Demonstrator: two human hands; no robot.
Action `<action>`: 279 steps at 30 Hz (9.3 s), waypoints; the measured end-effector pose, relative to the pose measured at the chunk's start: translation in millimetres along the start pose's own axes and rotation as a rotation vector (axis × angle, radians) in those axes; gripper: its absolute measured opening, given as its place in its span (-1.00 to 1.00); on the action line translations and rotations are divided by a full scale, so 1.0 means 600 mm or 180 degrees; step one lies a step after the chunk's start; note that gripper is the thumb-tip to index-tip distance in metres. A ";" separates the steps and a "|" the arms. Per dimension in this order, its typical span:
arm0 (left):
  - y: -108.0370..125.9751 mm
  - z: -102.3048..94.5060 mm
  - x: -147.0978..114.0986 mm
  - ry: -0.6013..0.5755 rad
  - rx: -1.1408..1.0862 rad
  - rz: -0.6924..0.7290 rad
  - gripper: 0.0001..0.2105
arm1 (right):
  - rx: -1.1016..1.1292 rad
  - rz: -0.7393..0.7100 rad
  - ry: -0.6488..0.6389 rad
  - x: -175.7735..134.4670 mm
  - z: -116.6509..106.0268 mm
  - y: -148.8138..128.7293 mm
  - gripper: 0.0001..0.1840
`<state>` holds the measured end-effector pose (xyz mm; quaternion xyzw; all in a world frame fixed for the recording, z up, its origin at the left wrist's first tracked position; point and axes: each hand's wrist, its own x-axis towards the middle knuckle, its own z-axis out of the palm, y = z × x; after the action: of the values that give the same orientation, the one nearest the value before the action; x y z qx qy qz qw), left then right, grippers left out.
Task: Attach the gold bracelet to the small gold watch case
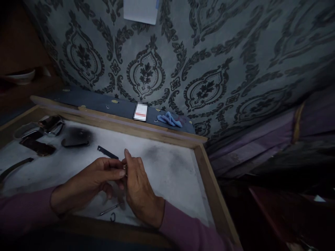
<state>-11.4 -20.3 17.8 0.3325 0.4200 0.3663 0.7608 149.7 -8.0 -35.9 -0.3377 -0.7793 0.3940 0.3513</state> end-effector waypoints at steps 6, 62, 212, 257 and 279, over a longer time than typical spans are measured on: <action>-0.002 -0.006 0.004 0.0159 0.0135 0.0084 -0.84 | -0.0375 -0.0561 -0.0191 0.004 -0.016 -0.027 -0.31; 0.000 -0.026 -0.021 -0.1086 0.5004 0.0483 -0.84 | 0.2288 0.1221 -0.0153 0.037 -0.048 -0.017 -0.81; 0.053 -0.060 -0.012 -0.0226 0.4356 0.1701 -0.76 | 0.1830 0.1172 -0.0587 0.041 -0.045 -0.025 -0.79; 0.056 -0.069 -0.005 -0.0487 0.3958 0.1432 -0.73 | 0.1843 0.1277 -0.0693 0.040 -0.046 -0.031 -0.74; 0.060 -0.068 -0.006 -0.0534 0.3950 0.1417 -0.75 | 0.1997 0.1351 -0.0735 0.040 -0.045 -0.033 -0.78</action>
<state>-58.6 3.0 30.9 0.8151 0.4136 0.1778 0.3646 154.2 12.2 -0.3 -0.3210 -0.5684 0.7122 0.2582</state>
